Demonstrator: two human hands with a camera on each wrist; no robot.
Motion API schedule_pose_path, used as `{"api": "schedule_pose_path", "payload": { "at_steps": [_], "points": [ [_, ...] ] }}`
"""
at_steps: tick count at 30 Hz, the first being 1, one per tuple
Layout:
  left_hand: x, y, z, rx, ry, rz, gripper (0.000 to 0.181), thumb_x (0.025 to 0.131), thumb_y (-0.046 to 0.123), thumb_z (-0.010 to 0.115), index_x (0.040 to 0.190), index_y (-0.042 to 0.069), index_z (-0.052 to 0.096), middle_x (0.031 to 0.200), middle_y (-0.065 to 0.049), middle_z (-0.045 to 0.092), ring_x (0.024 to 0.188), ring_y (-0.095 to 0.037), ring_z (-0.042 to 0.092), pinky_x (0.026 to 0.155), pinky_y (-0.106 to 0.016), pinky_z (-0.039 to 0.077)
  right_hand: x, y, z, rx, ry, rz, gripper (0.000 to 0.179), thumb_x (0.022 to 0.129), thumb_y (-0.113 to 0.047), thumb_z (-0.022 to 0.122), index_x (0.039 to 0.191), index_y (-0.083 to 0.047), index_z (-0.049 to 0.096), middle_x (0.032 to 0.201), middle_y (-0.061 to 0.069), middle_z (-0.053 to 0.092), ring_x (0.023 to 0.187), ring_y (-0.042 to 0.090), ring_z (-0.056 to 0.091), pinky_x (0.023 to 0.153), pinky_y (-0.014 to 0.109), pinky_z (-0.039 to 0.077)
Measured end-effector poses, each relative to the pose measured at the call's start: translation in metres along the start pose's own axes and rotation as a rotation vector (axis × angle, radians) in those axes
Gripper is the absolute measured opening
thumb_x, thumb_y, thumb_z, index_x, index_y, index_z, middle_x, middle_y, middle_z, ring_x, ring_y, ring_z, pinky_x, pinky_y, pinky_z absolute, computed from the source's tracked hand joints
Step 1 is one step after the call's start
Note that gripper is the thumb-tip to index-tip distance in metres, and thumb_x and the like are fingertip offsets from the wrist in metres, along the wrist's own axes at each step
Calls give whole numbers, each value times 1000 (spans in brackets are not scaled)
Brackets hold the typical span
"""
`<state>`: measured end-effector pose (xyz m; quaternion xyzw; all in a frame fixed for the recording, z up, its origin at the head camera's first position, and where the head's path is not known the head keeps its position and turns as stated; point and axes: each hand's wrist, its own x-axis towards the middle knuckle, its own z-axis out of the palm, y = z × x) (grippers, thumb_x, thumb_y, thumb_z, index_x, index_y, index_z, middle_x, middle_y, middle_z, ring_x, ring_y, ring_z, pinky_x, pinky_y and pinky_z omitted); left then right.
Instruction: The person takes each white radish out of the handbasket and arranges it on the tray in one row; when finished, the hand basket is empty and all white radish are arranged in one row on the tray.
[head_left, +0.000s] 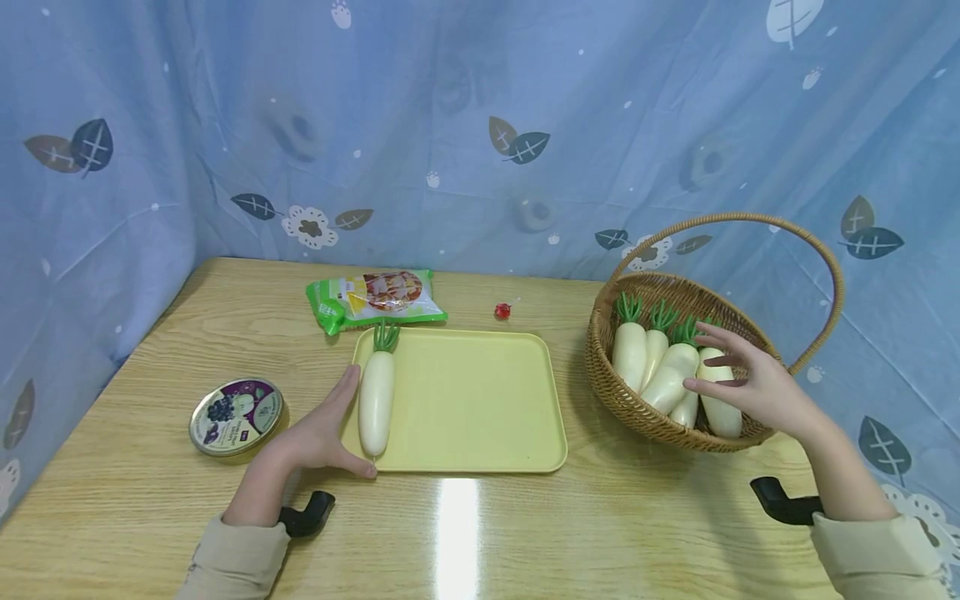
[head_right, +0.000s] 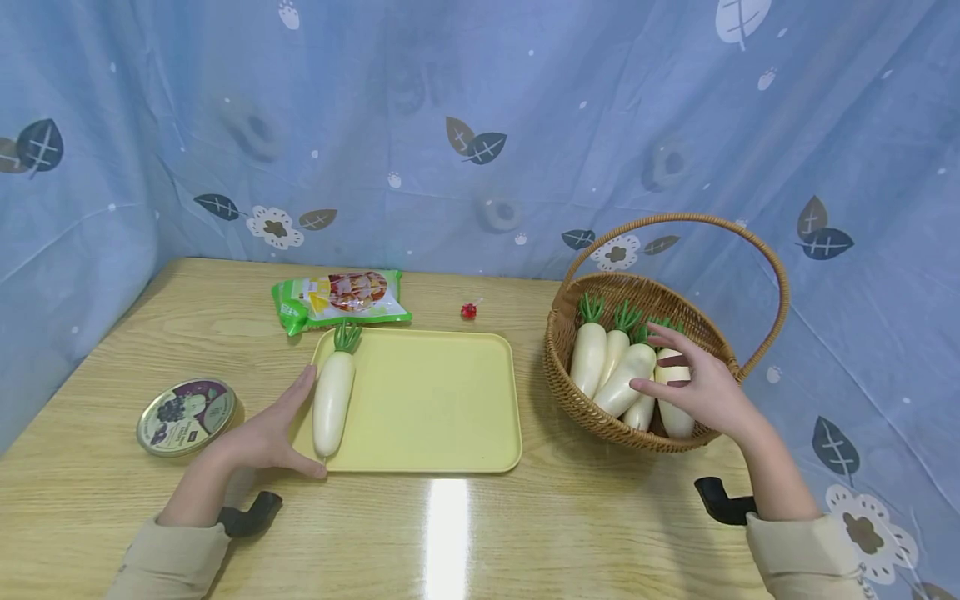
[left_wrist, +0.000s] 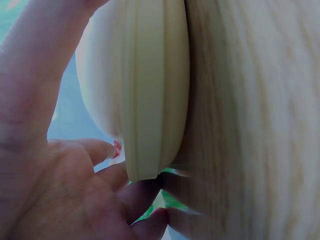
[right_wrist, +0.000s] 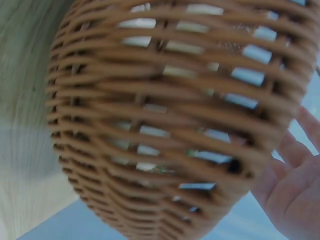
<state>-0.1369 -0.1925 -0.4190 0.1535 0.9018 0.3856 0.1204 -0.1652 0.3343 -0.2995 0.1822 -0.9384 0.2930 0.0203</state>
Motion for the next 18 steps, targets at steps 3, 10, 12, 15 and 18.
{"api": "schedule_pose_path", "payload": {
  "at_steps": [3, 10, 12, 15, 18],
  "points": [
    [0, 0, 0, 0, 1, 4, 143, 47, 41, 88, 143, -3, -8, 148, -25, -10, 135, -42, -3, 107, -56, 8, 0, 5, -3, -22, -6, 16, 77, 82, -16, 69, 145, -10, 25, 130, 25, 42, 103, 41, 49, 68, 17, 49],
    [-1, -1, 1, -4, -1, 2, 142, 48, 41, 88, 143, -3, -8, 148, -26, -10, 135, -42, -3, 107, -56, 8, 0, 15, -7, -32, -47, 91, 79, 84, -19, 67, 145, -4, 19, 133, 31, 35, 106, 48, 45, 76, 54, 47],
    [-1, 0, 1, -7, -2, 0, 142, 48, 40, 88, 143, -3, -8, 148, -25, -11, 135, -42, -3, 107, -56, 8, -1, 18, -7, -34, -57, 113, 81, 84, -21, 66, 146, -3, 17, 133, 32, 33, 108, 50, 42, 78, 60, 43],
    [-1, 1, 0, -18, -4, -3, 142, 48, 40, 88, 143, -3, -8, 148, -25, -11, 135, -42, -4, 107, -56, 7, 1, 21, -9, -52, -82, 147, 84, 84, -25, 66, 146, -3, 13, 135, 34, 30, 111, 53, 37, 80, 62, 41],
    [-1, 2, -1, -21, -4, -9, 142, 48, 39, 88, 144, -2, -9, 148, -25, -11, 135, -42, -4, 107, -56, 7, 2, 23, -10, -74, -120, 185, 88, 85, -31, 65, 146, -3, 10, 139, 34, 24, 114, 55, 33, 81, 63, 39]
  ]
}}
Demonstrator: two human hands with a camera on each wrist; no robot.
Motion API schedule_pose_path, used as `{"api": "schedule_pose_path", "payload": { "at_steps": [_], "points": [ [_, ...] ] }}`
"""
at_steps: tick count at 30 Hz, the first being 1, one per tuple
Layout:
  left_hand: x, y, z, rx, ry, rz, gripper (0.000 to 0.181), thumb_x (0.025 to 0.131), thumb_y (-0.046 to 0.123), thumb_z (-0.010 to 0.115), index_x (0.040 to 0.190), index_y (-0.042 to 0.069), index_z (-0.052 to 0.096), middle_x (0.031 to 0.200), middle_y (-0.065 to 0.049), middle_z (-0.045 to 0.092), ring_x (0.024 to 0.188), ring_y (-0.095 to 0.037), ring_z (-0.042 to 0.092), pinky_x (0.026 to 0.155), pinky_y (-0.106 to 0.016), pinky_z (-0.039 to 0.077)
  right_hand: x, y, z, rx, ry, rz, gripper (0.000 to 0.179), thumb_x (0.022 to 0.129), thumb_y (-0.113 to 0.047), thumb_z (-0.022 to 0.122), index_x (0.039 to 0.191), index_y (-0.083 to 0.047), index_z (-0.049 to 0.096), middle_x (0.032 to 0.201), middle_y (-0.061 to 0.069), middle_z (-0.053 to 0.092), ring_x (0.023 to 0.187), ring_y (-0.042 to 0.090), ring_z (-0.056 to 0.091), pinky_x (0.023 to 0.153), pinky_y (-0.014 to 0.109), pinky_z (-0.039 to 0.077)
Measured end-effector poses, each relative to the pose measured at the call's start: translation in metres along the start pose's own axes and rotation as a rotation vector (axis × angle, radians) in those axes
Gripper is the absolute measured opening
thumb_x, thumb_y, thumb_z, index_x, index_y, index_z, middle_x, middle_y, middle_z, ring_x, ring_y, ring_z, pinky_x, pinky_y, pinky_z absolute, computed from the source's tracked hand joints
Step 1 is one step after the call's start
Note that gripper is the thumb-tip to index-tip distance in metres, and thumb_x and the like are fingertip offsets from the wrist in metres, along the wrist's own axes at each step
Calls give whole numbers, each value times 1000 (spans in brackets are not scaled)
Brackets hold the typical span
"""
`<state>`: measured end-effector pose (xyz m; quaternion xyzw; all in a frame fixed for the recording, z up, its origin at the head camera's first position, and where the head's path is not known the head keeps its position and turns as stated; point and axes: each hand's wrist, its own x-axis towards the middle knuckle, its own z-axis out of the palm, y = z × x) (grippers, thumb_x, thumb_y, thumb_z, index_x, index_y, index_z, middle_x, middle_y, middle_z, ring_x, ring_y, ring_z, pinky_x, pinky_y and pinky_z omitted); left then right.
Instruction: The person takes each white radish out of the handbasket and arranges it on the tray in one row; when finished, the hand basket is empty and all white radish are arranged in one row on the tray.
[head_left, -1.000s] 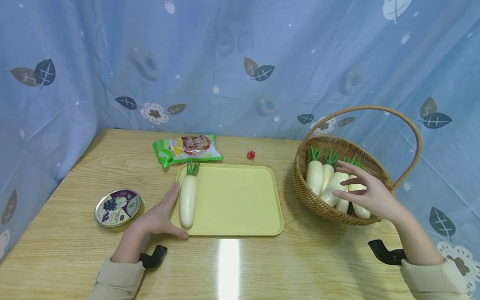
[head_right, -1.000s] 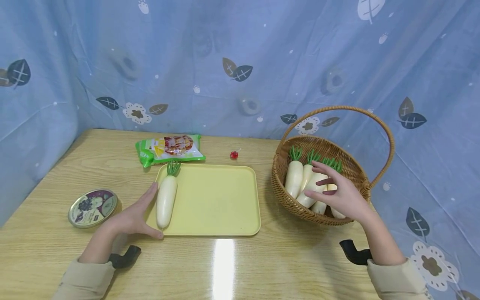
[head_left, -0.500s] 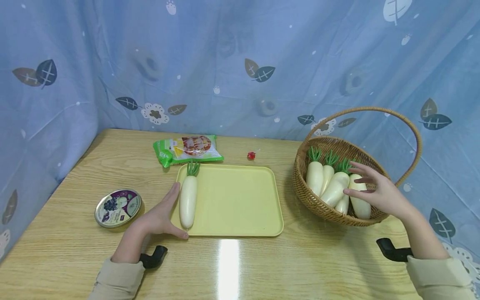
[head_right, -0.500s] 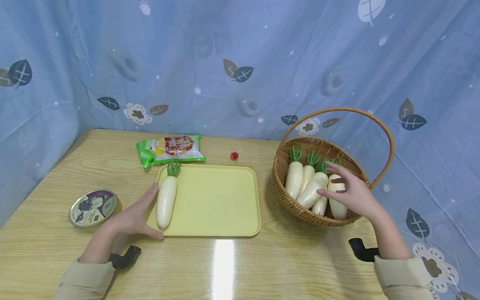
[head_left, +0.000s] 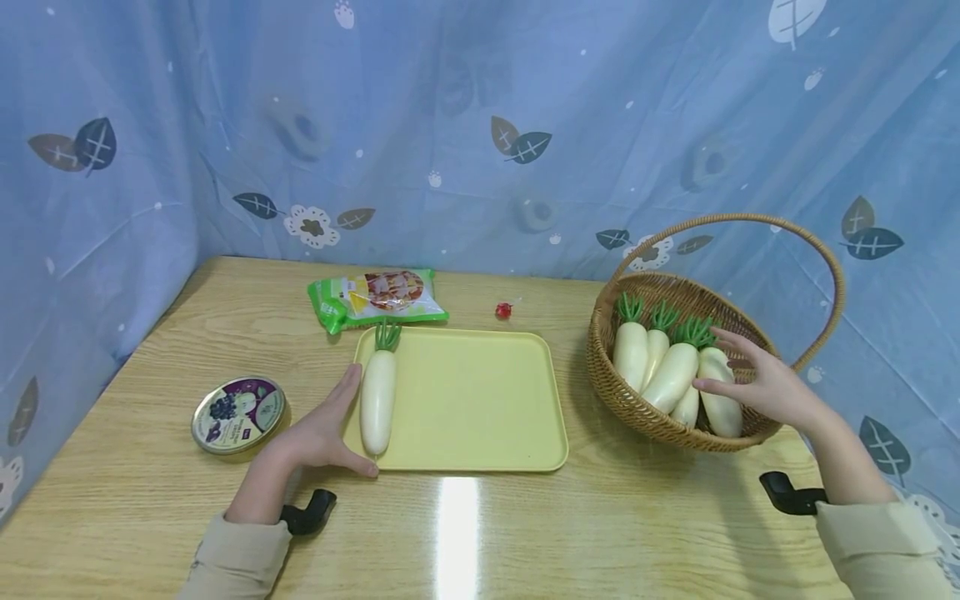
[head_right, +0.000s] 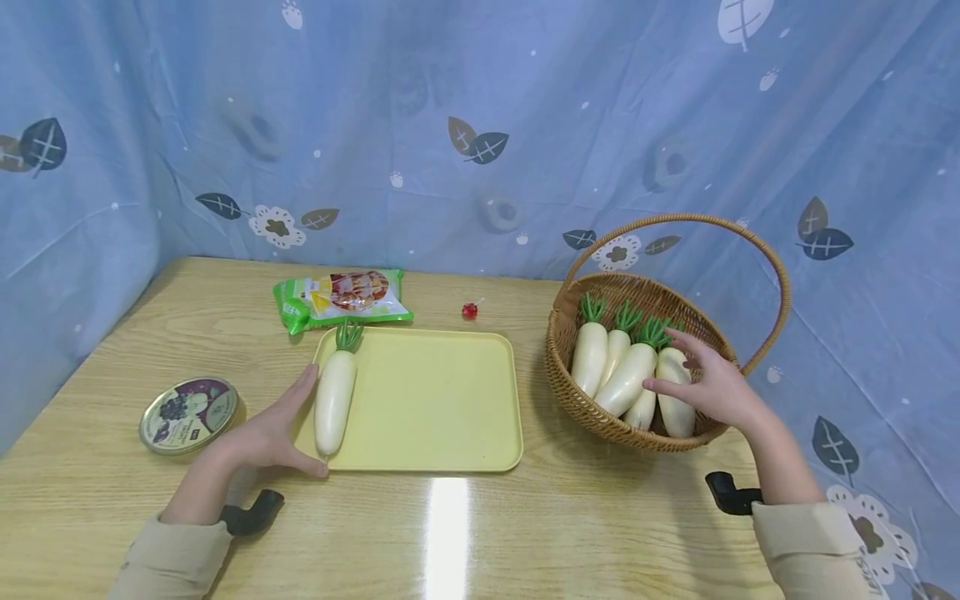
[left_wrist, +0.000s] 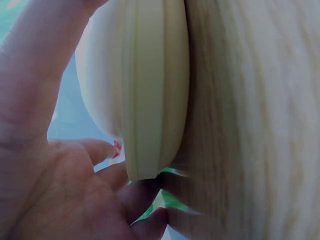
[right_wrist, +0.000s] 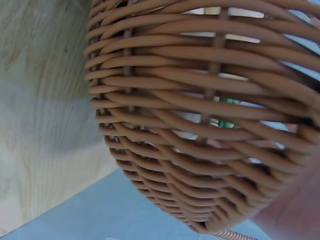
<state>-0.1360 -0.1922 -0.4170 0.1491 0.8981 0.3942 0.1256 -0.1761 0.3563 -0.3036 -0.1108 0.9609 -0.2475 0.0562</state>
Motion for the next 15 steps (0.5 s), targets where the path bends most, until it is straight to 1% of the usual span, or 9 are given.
{"api": "schedule_pose_path", "payload": {
  "at_steps": [3, 7, 12, 15],
  "points": [
    [0, 0, 0, -1, -1, -3, 142, 48, 39, 88, 144, -2, -8, 149, -25, -11, 135, -42, -4, 107, -56, 7, 1, 4, 0, -8, -33, 30, 89, 85, -34, 64, 146, -2, 8, 140, 35, 19, 115, 56, 31, 81, 65, 37],
    [1, 0, 0, -5, -3, -2, 141, 49, 38, 88, 144, -2, -8, 149, -25, -11, 135, -41, -4, 107, -56, 8, 3, 9, 1, -10, -45, 60, 90, 85, -36, 63, 146, -1, 7, 140, 37, 18, 115, 57, 30, 81, 66, 36],
    [1, 0, 0, -2, -7, -5, 141, 49, 38, 88, 144, -2, -9, 149, -25, -10, 135, -42, -3, 107, -56, 8, 5, 11, 2, -24, -54, 88, 91, 85, -39, 62, 145, 2, 7, 136, 39, 22, 111, 57, 35, 79, 64, 39],
    [1, 0, -1, -1, -7, -6, 141, 49, 38, 88, 144, -2, -9, 149, -25, -10, 135, -42, -2, 107, -56, 9, 8, 11, 3, -32, -77, 103, 93, 85, -40, 62, 144, 4, 5, 134, 41, 22, 110, 58, 36, 78, 63, 40]
  ]
}}
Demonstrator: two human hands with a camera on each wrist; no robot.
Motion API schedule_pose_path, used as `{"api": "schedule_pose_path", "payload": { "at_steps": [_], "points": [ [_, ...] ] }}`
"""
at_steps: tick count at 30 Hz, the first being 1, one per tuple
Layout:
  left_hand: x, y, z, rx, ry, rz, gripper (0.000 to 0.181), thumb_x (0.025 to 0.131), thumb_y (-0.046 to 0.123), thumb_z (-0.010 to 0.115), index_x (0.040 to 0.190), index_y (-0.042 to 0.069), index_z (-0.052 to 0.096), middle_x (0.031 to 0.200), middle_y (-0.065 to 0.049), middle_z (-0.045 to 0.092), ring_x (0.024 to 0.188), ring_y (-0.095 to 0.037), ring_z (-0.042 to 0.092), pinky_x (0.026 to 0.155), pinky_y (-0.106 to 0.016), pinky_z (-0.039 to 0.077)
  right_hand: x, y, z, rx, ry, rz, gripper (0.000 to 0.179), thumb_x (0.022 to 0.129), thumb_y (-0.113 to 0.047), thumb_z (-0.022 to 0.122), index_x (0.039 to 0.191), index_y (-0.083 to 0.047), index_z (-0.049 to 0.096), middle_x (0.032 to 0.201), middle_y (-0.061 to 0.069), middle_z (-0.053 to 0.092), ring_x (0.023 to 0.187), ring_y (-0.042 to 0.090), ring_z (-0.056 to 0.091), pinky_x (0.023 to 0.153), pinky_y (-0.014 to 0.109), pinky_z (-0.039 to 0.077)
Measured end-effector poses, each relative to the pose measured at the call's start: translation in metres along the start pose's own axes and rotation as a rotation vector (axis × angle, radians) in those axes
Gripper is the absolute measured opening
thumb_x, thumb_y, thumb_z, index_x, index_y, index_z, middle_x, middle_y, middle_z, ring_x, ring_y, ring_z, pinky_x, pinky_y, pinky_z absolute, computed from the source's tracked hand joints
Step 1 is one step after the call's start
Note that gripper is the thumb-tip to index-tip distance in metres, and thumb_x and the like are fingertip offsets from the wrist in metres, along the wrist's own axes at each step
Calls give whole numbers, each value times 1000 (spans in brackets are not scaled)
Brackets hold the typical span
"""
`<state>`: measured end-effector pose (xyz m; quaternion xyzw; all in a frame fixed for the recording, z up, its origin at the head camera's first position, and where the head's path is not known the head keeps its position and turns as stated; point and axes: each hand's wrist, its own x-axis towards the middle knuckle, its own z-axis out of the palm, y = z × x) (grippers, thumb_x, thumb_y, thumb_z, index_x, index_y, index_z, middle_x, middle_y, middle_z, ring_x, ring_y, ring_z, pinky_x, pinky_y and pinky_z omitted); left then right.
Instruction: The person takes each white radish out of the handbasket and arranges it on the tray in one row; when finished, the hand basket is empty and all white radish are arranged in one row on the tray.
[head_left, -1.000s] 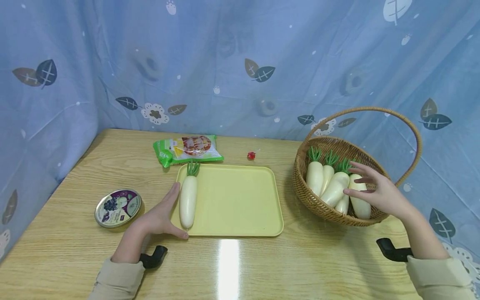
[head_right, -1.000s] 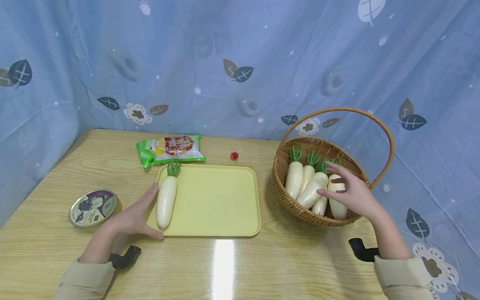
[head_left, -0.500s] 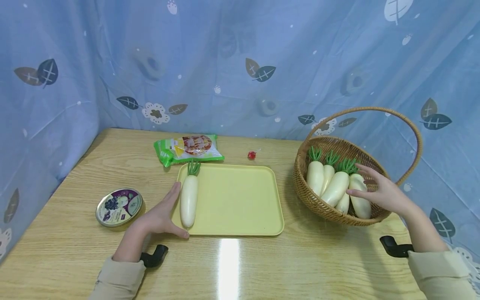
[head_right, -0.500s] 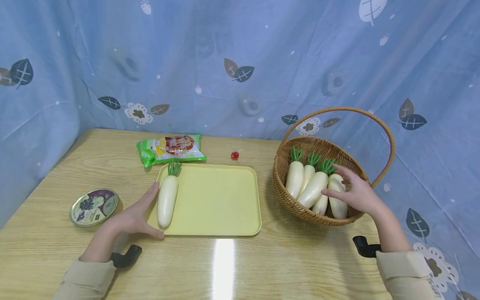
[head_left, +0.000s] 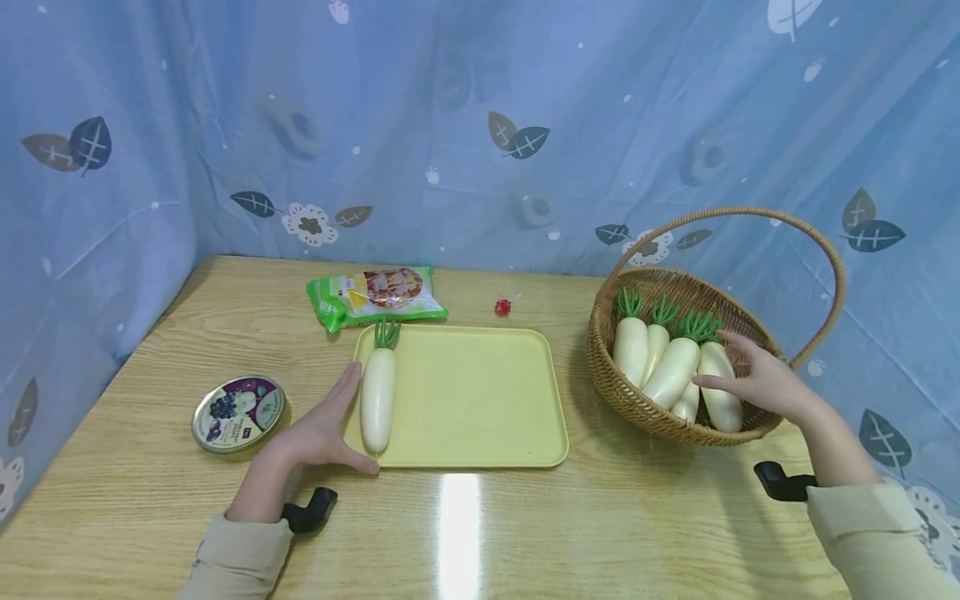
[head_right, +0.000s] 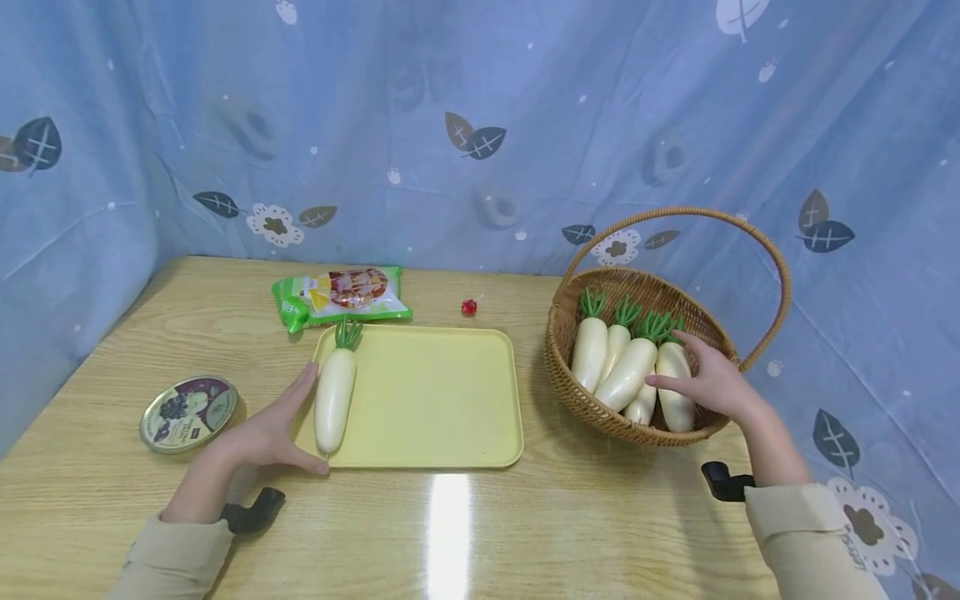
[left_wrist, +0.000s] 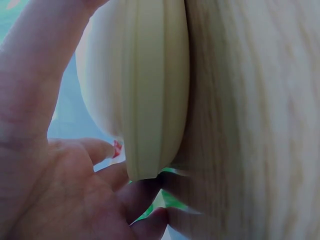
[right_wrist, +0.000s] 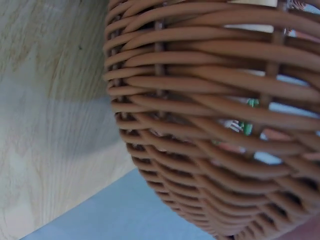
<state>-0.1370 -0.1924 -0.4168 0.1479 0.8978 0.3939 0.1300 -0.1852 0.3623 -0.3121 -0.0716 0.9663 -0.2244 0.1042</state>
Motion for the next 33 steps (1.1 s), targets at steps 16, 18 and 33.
{"api": "schedule_pose_path", "payload": {
  "at_steps": [16, 18, 33],
  "points": [
    [0, 4, 0, 11, 5, -13, 142, 48, 38, 89, 143, -3, -8, 148, -26, -9, 135, -42, -1, 107, -55, 10, 13, 4, -4, 23, -123, 60, 100, 83, -40, 63, 142, 10, -1, 134, 46, 12, 118, 61, 19, 88, 67, 30],
    [0, 5, 0, 14, 4, -13, 143, 47, 38, 89, 143, -3, -8, 148, -26, -9, 135, -42, -1, 107, -55, 10, 13, 7, -4, 26, -144, 64, 100, 83, -39, 64, 141, 10, -1, 135, 45, 11, 118, 61, 18, 87, 67, 30],
    [-1, 5, -1, 14, 6, -21, 143, 48, 39, 89, 143, -2, -8, 149, -26, -9, 135, -42, -1, 107, -55, 9, 18, 9, -4, 124, -205, 105, 101, 80, -25, 70, 139, 12, -4, 130, 46, 13, 106, 53, 42, 67, 41, 52]
  ]
}}
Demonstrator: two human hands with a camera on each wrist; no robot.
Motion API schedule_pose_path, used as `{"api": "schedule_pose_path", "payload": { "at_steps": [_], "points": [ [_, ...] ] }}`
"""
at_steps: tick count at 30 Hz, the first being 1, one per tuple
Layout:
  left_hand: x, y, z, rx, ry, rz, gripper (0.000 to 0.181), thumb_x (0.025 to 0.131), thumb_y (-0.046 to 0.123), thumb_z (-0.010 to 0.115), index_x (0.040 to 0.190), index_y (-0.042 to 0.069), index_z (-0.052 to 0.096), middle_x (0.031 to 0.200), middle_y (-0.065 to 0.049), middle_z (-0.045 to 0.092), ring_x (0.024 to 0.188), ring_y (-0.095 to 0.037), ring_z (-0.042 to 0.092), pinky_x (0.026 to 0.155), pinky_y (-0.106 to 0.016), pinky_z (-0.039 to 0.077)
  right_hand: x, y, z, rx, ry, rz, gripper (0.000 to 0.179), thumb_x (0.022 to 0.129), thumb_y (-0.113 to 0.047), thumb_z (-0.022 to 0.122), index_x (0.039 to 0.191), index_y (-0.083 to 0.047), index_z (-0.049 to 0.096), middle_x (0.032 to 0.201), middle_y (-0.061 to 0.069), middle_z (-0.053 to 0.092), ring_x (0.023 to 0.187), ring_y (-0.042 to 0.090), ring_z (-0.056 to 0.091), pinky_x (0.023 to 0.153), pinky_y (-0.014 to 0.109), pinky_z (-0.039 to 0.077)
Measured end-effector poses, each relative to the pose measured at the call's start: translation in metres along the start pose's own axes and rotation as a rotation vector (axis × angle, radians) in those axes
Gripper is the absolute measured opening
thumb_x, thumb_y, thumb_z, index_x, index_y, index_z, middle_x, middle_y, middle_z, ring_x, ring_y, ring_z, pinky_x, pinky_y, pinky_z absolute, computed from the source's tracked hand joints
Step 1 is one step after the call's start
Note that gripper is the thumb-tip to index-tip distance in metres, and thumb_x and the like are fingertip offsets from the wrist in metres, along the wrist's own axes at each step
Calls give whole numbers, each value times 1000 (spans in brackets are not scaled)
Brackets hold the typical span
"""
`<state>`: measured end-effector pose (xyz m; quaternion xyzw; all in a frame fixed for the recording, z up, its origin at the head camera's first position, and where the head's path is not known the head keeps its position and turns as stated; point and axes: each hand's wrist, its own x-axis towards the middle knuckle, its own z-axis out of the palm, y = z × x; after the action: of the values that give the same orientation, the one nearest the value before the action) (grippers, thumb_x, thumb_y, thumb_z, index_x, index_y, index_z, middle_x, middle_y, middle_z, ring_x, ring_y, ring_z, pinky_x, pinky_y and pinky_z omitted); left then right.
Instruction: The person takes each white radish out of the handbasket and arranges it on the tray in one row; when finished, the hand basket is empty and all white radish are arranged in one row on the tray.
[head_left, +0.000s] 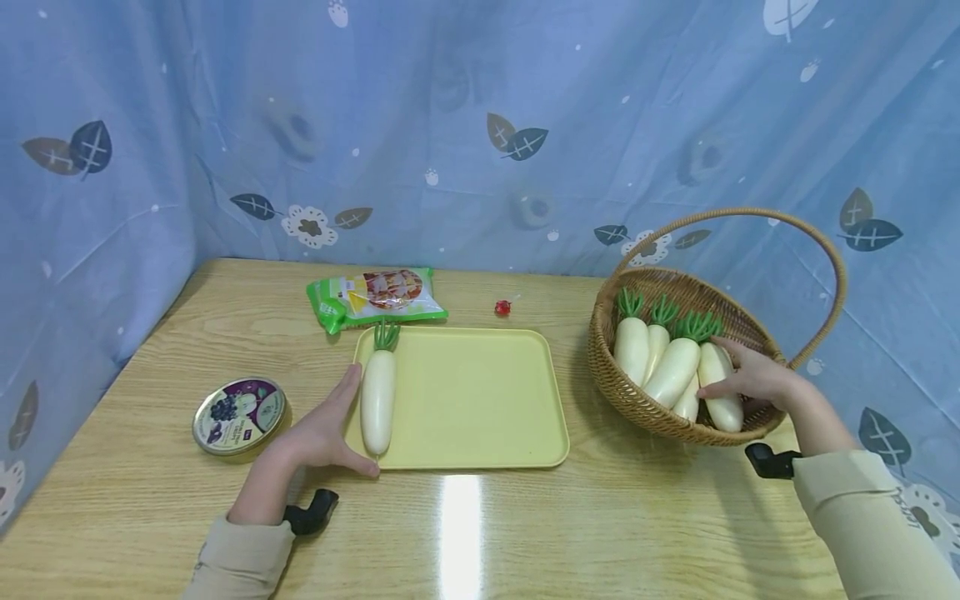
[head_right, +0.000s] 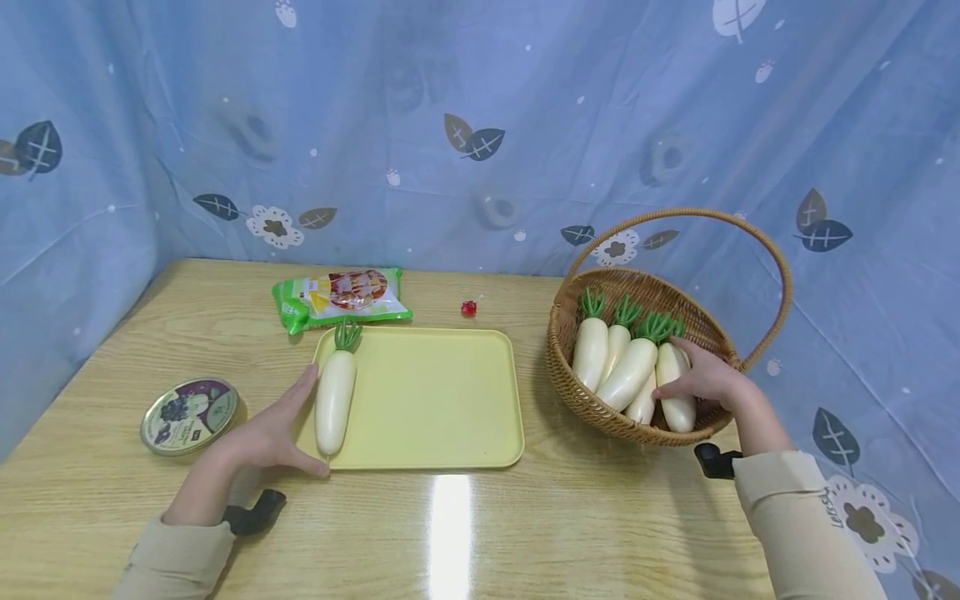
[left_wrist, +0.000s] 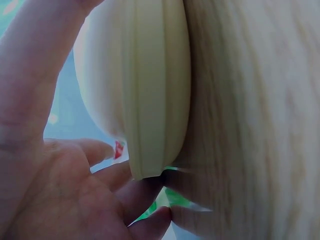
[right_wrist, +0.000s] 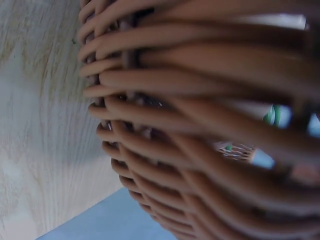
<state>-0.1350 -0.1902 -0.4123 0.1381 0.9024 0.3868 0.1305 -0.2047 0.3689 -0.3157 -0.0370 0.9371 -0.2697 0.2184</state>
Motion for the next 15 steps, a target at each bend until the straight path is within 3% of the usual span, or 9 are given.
{"api": "schedule_pose_path", "payload": {
  "at_steps": [6, 15],
  "points": [
    [1, 0, 0, -3, 1, 5, 143, 47, 38, 89, 143, -3, -8, 148, -26, -8, 135, -42, 0, 107, -55, 9, 0, 0, 0, -12, 39, -38, 97, 80, -23, 70, 139, 14, 2, 127, 46, 20, 108, 57, 35, 70, 44, 51],
    [0, -1, 0, 6, 5, 4, 143, 47, 38, 89, 143, -4, -7, 149, -26, -7, 135, -42, 1, 107, -55, 10, -7, -4, 0, 81, 49, -17, 98, 81, -22, 68, 140, 11, -3, 124, 47, 23, 104, 54, 43, 63, 40, 54]
  ]
}}
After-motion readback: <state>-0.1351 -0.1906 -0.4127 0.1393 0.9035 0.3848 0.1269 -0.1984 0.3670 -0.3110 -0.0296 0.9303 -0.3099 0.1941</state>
